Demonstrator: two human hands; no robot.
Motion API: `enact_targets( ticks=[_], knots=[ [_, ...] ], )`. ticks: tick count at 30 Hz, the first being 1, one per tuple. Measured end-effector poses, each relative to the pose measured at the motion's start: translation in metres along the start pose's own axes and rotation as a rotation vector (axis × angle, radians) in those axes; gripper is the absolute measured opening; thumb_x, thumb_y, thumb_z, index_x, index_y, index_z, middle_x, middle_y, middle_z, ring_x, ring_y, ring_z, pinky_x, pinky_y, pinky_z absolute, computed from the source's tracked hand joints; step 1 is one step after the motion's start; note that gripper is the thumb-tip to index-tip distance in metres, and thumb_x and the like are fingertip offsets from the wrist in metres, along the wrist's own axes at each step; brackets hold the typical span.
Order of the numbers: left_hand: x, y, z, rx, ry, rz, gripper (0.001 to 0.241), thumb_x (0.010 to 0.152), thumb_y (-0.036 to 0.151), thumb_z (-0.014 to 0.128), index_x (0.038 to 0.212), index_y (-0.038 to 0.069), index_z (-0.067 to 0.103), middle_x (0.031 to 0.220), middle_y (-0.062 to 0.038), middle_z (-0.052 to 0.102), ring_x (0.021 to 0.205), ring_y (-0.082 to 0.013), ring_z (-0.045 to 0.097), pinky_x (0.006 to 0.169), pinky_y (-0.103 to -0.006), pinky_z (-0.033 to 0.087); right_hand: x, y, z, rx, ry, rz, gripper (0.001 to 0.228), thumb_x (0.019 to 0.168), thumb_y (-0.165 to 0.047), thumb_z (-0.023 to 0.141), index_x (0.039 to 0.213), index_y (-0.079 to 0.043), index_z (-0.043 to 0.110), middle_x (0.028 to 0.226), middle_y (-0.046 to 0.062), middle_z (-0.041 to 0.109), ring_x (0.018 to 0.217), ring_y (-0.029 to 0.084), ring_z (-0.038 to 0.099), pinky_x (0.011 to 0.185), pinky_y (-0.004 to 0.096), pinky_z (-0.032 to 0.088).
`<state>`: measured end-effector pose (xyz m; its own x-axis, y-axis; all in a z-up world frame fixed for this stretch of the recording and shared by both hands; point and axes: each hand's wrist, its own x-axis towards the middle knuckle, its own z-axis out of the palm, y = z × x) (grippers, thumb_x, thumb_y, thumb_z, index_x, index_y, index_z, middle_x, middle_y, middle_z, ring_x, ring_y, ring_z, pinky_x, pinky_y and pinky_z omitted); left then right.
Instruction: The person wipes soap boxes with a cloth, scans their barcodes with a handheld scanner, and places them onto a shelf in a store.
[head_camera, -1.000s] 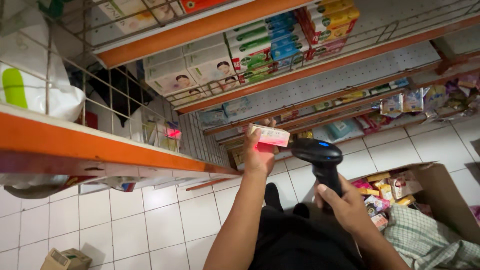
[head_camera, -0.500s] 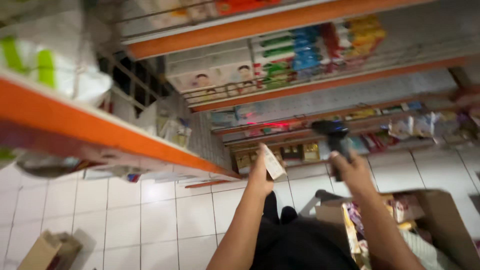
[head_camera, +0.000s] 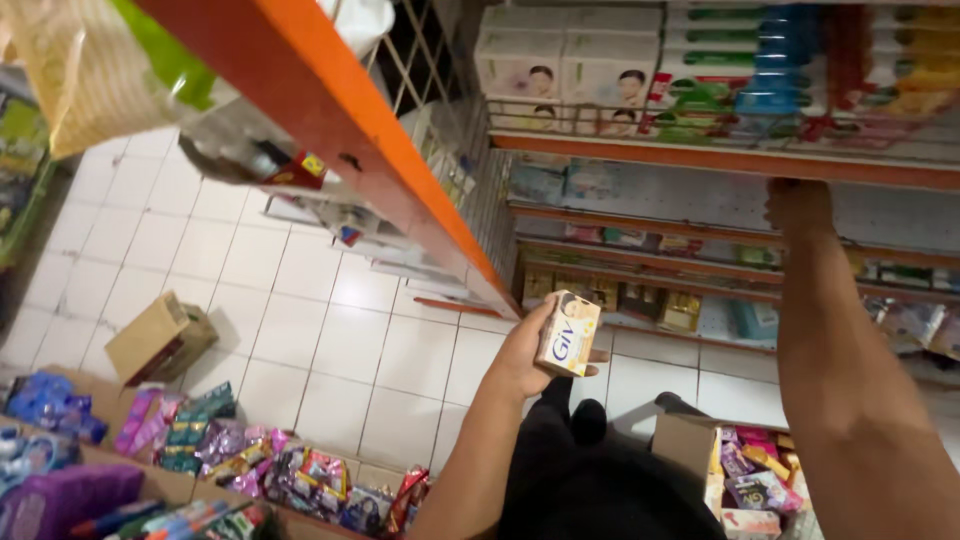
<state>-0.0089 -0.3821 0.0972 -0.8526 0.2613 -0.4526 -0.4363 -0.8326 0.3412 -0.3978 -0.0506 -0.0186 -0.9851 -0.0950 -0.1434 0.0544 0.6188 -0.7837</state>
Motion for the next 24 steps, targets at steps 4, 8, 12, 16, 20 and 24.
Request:
enact_targets(
  ticks=[4, 8, 12, 16, 20, 24],
  knots=[
    [-0.009, -0.002, -0.007, 0.029, 0.062, 0.133, 0.057, 0.108, 0.055, 0.047, 0.139, 0.008, 0.058, 0.121, -0.019, 0.070, 0.094, -0.0459, 0.073, 0.077, -0.0571, 0.061, 0.013, -0.003, 0.010, -0.213, 0.058, -0.028, 0.020, 0.113, -0.026, 0.053, 0.113, -0.009, 0.063, 0.092, 0.011, 0.066, 0.075, 0.027, 0.061, 0.065, 0.043, 0.048],
    [-0.015, -0.007, -0.009, 0.085, 0.124, 0.147, 0.060, 0.103, 0.056, 0.046, 0.136, 0.008, 0.059, 0.113, -0.019, 0.073, 0.085, -0.0417, 0.074, 0.067, -0.0506, 0.060, 0.007, 0.004, 0.005, -0.362, 0.053, -0.025, 0.026, 0.113, -0.028, 0.053, 0.114, -0.005, 0.064, 0.094, 0.017, 0.067, 0.078, 0.032, 0.062, 0.067, 0.047, 0.048],
    [-0.026, -0.013, -0.010, 0.130, 0.172, 0.182, 0.058, 0.102, 0.048, 0.046, 0.138, 0.004, 0.058, 0.115, -0.019, 0.073, 0.093, -0.0387, 0.075, 0.074, -0.0474, 0.062, 0.003, 0.012, 0.012, -0.463, 0.027, -0.029, 0.032, 0.114, -0.030, 0.053, 0.116, 0.000, 0.066, 0.097, 0.023, 0.068, 0.081, 0.037, 0.062, 0.069, 0.051, 0.049],
    [-0.021, -0.016, -0.014, 0.152, 0.137, 0.230, 0.054, 0.103, 0.040, 0.049, 0.140, 0.001, 0.055, 0.116, -0.019, 0.073, 0.098, -0.0374, 0.074, 0.077, -0.0458, 0.062, 0.008, 0.022, 0.015, -0.550, 0.006, -0.003, 0.038, 0.114, -0.031, 0.053, 0.117, 0.004, 0.067, 0.099, 0.029, 0.069, 0.083, 0.043, 0.063, 0.071, 0.056, 0.050],
    [-0.006, -0.022, -0.022, 0.157, 0.159, 0.256, 0.049, 0.102, 0.032, 0.057, 0.138, -0.002, 0.055, 0.116, -0.017, 0.070, 0.098, -0.0335, 0.075, 0.080, -0.0481, 0.063, -0.009, 0.015, 0.010, -0.448, 0.199, -0.090, 0.050, 0.104, -0.034, 0.065, 0.124, 0.011, 0.059, 0.100, 0.033, 0.065, 0.079, 0.042, 0.066, 0.061, 0.052, 0.053],
    [0.014, -0.024, -0.025, 0.289, 0.158, 0.278, 0.054, 0.102, 0.037, 0.063, 0.136, -0.005, 0.058, 0.114, -0.014, 0.073, 0.098, -0.0251, 0.073, 0.081, -0.0447, 0.061, -0.080, -0.037, 0.025, -0.411, 0.061, 0.098, 0.035, 0.112, -0.030, 0.057, 0.113, 0.003, 0.069, 0.106, 0.024, 0.070, 0.090, 0.038, 0.068, 0.073, 0.052, 0.054]
  ],
)
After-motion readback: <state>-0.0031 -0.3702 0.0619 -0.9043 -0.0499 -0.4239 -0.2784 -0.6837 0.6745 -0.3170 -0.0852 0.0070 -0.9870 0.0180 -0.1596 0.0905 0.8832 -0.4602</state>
